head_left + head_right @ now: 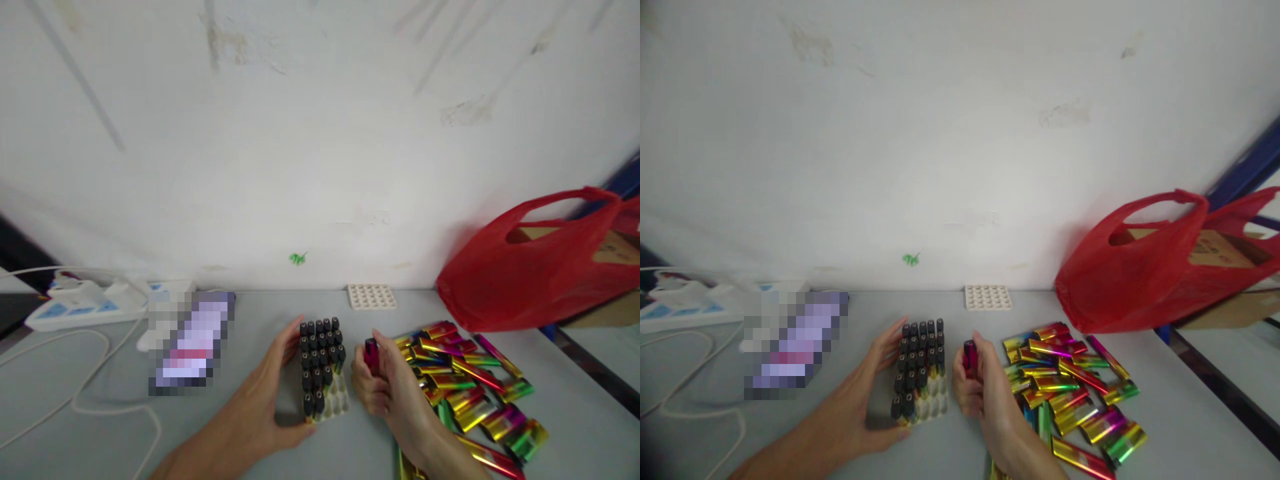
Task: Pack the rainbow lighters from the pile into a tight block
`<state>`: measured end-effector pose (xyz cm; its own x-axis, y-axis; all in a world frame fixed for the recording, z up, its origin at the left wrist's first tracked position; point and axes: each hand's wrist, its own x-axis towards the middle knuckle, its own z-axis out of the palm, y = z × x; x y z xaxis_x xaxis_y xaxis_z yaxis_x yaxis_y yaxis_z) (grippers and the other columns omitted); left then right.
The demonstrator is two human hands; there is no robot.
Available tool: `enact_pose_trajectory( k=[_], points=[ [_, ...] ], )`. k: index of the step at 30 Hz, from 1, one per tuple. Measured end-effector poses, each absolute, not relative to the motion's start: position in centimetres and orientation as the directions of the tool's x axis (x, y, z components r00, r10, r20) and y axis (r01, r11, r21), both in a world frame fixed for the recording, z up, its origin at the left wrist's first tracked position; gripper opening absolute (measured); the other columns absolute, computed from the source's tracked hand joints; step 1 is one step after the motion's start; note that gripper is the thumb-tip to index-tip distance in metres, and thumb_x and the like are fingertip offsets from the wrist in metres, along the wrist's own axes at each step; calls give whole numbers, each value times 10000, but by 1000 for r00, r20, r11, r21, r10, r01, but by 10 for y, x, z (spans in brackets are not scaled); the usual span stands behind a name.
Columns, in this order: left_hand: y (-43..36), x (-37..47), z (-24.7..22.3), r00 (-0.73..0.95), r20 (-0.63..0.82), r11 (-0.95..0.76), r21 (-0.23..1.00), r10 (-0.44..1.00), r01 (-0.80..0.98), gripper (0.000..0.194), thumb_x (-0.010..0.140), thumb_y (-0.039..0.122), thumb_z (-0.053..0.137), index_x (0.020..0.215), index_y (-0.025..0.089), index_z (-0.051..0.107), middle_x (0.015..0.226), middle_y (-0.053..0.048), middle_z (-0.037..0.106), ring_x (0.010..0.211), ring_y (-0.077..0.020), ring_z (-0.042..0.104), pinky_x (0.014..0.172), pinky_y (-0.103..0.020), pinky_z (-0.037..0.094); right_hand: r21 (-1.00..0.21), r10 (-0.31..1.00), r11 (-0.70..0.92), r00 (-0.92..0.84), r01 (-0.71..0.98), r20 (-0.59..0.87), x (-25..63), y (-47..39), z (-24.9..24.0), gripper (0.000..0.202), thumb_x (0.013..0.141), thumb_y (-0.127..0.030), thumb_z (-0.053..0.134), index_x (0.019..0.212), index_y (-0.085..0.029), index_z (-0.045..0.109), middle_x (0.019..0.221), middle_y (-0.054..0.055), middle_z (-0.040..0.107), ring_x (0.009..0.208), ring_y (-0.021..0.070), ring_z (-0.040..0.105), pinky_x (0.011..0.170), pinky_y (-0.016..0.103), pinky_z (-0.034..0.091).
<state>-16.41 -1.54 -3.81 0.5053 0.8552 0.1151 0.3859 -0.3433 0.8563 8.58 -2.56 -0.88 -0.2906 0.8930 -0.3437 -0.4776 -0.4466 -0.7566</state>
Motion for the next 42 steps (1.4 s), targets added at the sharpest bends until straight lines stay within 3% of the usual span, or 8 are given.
enact_pose_trajectory(
  k=[7,17,21,27,36,39,42],
  points=[
    [-15,-165,-36,516,130,-370,842,846,394,1366,760,111,911,1731,491,28,1815,-79,300,1633,-442,383,1337,-732,278,-733,887,-453,-343,-508,-310,88,-26,-11,700,804,-779,758,583,-257,348,522,-125,209,459,65,107,419,245,66],
    [-16,-165,-41,496,120,-351,845,860,403,1411,775,173,923,1744,460,-62,1798,-126,338,1620,-457,405,1322,-733,303,-767,907,-415,-290,-489,-306,83,-32,-13,607,840,-696,674,581,-278,318,495,-117,200,436,74,107,424,278,58],
    [-15,-165,-41,503,131,-361,845,854,394,1395,780,178,908,1741,458,-63,1794,-124,341,1615,-456,411,1325,-739,293,-775,906,-420,-261,-472,-332,82,-32,-13,598,808,-698,698,595,-271,339,507,-123,192,450,72,107,435,269,62],
    [-16,-164,-38,510,98,-334,856,854,395,1389,798,162,891,1724,484,-93,1801,-116,314,1635,-439,372,1327,-768,255,-743,876,-482,-282,-465,-392,85,-26,-16,714,694,-831,791,609,-256,376,510,-137,201,456,57,79,425,251,30],
    [-15,-164,-40,500,113,-335,863,859,380,1392,789,198,896,1731,471,-92,1788,-127,345,1618,-442,408,1324,-758,268,-874,952,-306,-100,-378,-290,78,-30,-9,711,808,-894,708,666,-217,547,531,-91,342,439,72,238,450,253,174],
    [-15,-164,-40,498,107,-329,862,861,385,1385,785,197,889,1736,459,-83,1786,-128,354,1615,-444,415,1321,-758,270,-919,984,-177,-35,-353,-176,75,-30,-7,688,886,-845,688,667,-201,587,572,-44,452,468,98,365,483,268,286],
    [-14,-164,-41,489,110,-332,857,865,395,1411,770,196,917,1739,474,-70,1782,-111,373,1611,-448,423,1323,-746,285,-918,995,-85,6,-388,-95,75,-31,-6,554,929,-741,746,826,-204,659,673,-16,553,560,138,459,526,275,367]
  ],
)
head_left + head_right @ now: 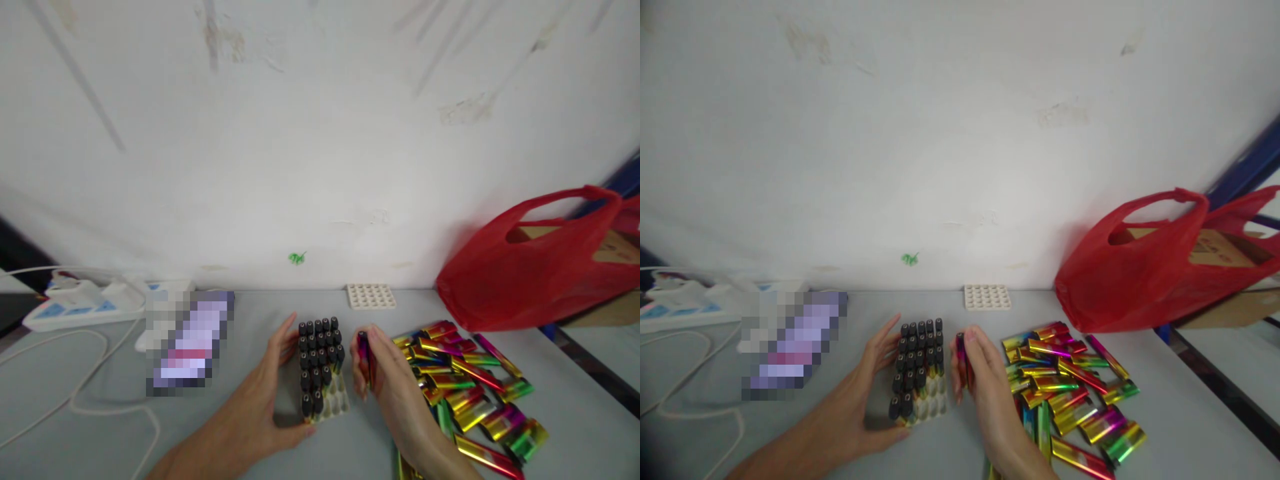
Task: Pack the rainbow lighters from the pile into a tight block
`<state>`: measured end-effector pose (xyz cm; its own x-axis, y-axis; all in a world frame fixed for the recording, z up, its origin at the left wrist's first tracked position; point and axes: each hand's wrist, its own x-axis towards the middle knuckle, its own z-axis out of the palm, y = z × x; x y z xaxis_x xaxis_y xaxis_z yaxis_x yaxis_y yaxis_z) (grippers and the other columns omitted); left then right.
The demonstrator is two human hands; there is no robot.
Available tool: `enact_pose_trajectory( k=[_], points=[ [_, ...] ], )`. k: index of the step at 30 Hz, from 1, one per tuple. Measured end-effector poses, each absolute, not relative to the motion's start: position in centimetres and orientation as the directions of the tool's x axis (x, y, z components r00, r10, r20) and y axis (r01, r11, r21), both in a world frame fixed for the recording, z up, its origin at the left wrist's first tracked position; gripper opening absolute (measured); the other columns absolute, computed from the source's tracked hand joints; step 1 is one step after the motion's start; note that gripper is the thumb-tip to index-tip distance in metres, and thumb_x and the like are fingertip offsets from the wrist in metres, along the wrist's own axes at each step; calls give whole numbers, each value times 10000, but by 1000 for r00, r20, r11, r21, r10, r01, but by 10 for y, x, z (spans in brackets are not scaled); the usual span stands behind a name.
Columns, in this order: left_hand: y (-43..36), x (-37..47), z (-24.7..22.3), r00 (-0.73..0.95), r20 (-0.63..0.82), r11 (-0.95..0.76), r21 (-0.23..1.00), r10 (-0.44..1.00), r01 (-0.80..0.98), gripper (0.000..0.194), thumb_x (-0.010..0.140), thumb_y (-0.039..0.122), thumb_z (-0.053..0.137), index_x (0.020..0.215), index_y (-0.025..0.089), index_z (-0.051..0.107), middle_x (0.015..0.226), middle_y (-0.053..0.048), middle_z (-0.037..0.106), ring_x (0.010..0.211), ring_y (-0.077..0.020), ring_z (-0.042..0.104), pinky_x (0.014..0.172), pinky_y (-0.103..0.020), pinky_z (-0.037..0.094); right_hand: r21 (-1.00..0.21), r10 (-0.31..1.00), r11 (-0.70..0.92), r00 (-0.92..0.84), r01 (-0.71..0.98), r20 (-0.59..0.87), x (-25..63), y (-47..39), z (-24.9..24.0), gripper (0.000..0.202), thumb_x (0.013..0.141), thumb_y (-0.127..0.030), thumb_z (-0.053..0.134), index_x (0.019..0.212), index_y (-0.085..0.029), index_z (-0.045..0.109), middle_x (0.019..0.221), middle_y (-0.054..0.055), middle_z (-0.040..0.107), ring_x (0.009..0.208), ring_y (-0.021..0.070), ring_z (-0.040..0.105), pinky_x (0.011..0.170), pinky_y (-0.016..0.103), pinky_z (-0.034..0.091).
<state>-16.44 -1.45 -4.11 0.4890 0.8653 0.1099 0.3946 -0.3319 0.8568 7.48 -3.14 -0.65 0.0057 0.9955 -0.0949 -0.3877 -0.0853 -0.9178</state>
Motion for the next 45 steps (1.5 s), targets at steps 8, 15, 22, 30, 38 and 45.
enact_pose_trajectory(
  k=[8,15,22,30,38,45],
  points=[
    [-14,-165,-46,485,151,-352,866,862,355,1418,747,162,917,1747,467,-42,1774,-119,379,1603,-461,428,1316,-757,289,-968,996,85,55,-235,74,81,-34,-9,341,1054,-560,702,1009,-222,723,815,-5,595,750,175,509,692,295,389],
    [-13,-164,-46,504,138,-339,879,853,335,1431,752,153,932,1745,445,-56,1779,-140,352,1615,-465,400,1322,-762,261,-983,988,147,-38,-108,151,85,-31,-2,324,991,-536,784,943,-220,841,859,22,655,781,188,584,720,308,444],
    [-14,-165,-43,523,129,-356,863,842,360,1385,812,192,922,1736,443,-78,1785,-144,342,1625,-437,393,1322,-737,298,-965,947,261,-198,18,253,81,-42,5,126,922,-352,889,1018,-269,894,791,2,705,756,178,668,743,309,520],
    [-15,-166,-43,506,133,-356,855,852,376,1392,803,219,934,1747,450,-61,1790,-122,352,1619,-440,412,1327,-709,311,-935,944,288,-224,208,242,80,-46,3,149,903,-280,883,1051,-271,876,774,-20,781,707,161,714,707,282,529],
    [-13,-166,-45,511,153,-368,861,846,351,1386,808,251,945,1746,455,-55,1773,-114,382,1605,-435,437,1316,-700,345,-907,918,344,-293,244,269,84,-47,5,145,895,-290,897,1033,-251,874,760,-19,776,684,153,708,690,274,517],
    [-12,-166,-46,519,157,-374,861,841,346,1378,810,224,937,1743,452,-52,1771,-130,375,1603,-447,432,1313,-719,330,-889,907,382,-288,252,308,85,-45,4,143,934,-324,875,1052,-246,858,746,-27,755,678,151,694,684,277,502]
  ],
)
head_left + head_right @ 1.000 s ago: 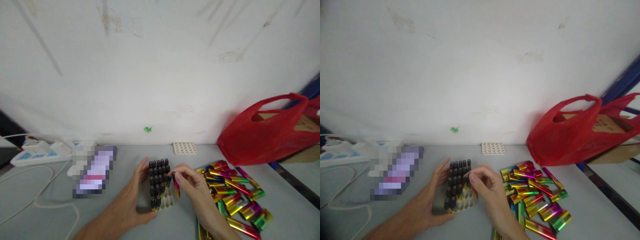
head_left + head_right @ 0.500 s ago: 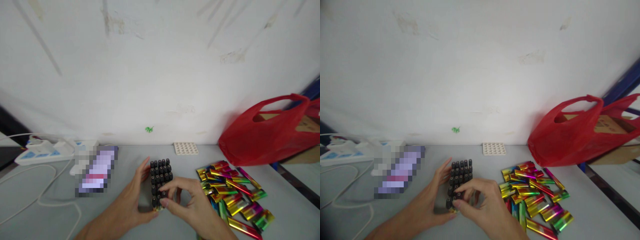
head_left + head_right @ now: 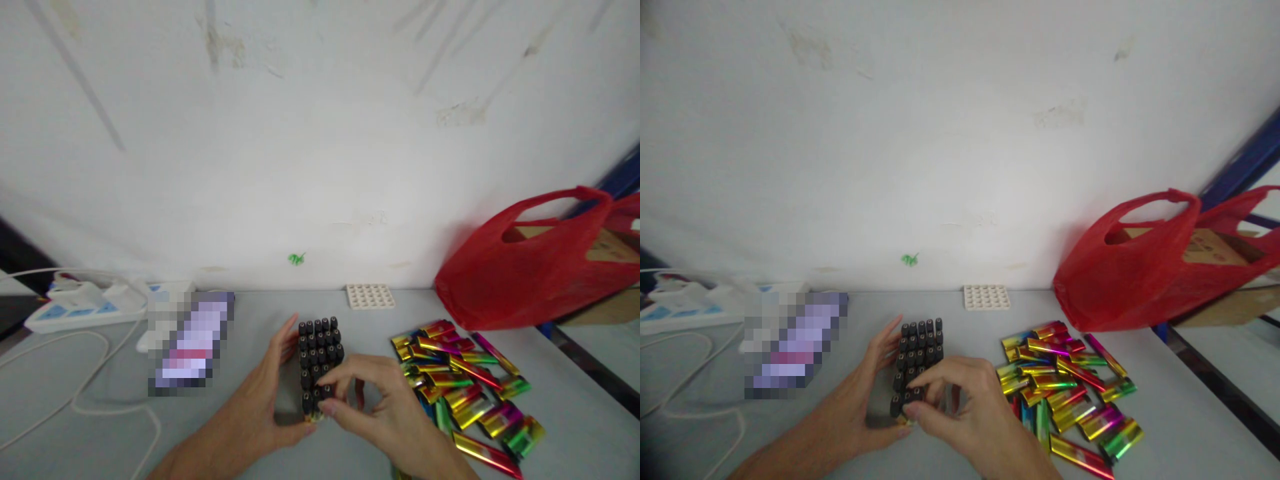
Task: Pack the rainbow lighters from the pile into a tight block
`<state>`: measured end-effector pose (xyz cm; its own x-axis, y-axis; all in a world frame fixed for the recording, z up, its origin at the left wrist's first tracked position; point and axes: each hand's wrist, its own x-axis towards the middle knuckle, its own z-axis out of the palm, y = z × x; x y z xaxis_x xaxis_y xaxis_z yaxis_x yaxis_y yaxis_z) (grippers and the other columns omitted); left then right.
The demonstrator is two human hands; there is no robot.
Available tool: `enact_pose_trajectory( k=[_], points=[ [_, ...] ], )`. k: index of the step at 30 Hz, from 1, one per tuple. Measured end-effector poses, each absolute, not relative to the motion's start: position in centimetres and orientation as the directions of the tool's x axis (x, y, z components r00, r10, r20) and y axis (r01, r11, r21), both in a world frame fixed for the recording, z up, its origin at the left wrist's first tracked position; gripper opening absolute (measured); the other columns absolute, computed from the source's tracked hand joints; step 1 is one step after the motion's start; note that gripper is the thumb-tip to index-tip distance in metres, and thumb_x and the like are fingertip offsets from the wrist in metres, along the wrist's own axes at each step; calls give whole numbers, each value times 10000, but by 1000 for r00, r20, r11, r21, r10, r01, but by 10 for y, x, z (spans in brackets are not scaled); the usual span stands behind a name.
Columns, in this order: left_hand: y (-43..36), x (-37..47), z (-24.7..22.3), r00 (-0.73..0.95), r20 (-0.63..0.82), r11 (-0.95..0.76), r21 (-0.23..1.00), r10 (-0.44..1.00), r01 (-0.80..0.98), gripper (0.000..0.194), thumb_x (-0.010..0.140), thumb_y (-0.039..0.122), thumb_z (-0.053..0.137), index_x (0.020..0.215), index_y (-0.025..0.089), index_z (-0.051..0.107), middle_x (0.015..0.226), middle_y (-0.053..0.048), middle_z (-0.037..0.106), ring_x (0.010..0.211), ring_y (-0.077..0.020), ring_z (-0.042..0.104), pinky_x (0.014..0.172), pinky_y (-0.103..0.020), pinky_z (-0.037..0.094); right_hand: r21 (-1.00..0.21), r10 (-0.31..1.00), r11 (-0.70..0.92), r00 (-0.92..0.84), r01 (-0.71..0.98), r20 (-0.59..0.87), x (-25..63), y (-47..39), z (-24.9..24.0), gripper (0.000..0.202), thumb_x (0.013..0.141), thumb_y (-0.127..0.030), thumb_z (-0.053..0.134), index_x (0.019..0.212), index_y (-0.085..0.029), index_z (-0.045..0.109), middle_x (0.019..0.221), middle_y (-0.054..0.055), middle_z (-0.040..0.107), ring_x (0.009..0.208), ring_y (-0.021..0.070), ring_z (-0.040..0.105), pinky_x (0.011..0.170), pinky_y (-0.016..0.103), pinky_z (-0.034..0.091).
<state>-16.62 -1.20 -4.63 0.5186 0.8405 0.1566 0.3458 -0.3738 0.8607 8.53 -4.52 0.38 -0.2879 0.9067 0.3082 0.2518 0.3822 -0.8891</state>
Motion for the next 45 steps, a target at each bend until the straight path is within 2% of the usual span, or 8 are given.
enact_pose_trajectory(
  k=[11,17,21,24,29,33,38,45],
  points=[
    [-14,-166,-47,504,120,-339,865,855,370,1421,776,173,942,1744,454,-59,1786,-137,344,1619,-445,404,1321,-753,280,-813,925,378,-159,442,344,89,-41,1,143,1069,-326,654,1085,-262,781,830,-17,765,746,186,712,741,318,524],
    [-15,-167,-47,488,124,-334,867,864,371,1422,768,183,956,1760,433,-31,1787,-144,358,1618,-457,404,1324,-759,259,-308,851,-9,170,951,497,103,-28,-12,269,1035,-317,572,1168,-155,741,1167,231,770,1149,439,653,1009,609,482],
    [-15,-167,-46,485,121,-340,853,866,395,1440,755,181,958,1749,466,-44,1789,-120,368,1609,-458,424,1320,-754,273,21,866,-162,132,987,483,111,-28,-18,450,1004,-365,600,1249,-18,748,1305,384,714,1324,557,584,1109,691,430],
    [-15,-167,-46,488,116,-341,849,865,403,1461,737,196,968,1736,512,-50,1793,-84,374,1606,-459,431,1314,-753,289,110,871,-134,64,985,488,111,-32,-22,468,996,-384,615,1249,-22,770,1213,350,774,1322,543,625,1191,701,378],
    [-16,-167,-43,492,117,-339,856,863,391,1422,776,180,944,1741,488,-54,1797,-111,355,1618,-453,410,1318,-761,267,118,915,-37,-14,992,404,101,-35,-22,353,996,-341,650,1146,-73,824,1192,310,811,1292,518,683,1244,693,339],
    [-15,-166,-42,515,108,-337,863,851,376,1411,794,178,923,1734,480,-85,1796,-131,335,1624,-456,393,1315,-785,244,-48,931,78,-56,996,360,91,-35,-22,241,1052,-203,590,1106,-120,810,1203,242,826,1249,450,718,1244,669,340],
    [-15,-165,-43,502,112,-330,869,858,369,1413,783,162,932,1744,460,-61,1796,-133,333,1627,-462,385,1325,-771,252,-215,951,159,-91,964,295,93,-32,-28,239,1016,-49,597,943,-213,755,1043,114,795,974,322,744,938,470,539],
    [-16,-167,-44,500,104,-335,854,860,398,1413,788,162,936,1742,467,-62,1796,-129,339,1619,-451,405,1323,-763,271,-335,962,142,-50,932,268,100,-27,-37,452,919,66,516,1185,-218,746,1128,107,755,983,296,756,836,387,566]
  ],
)
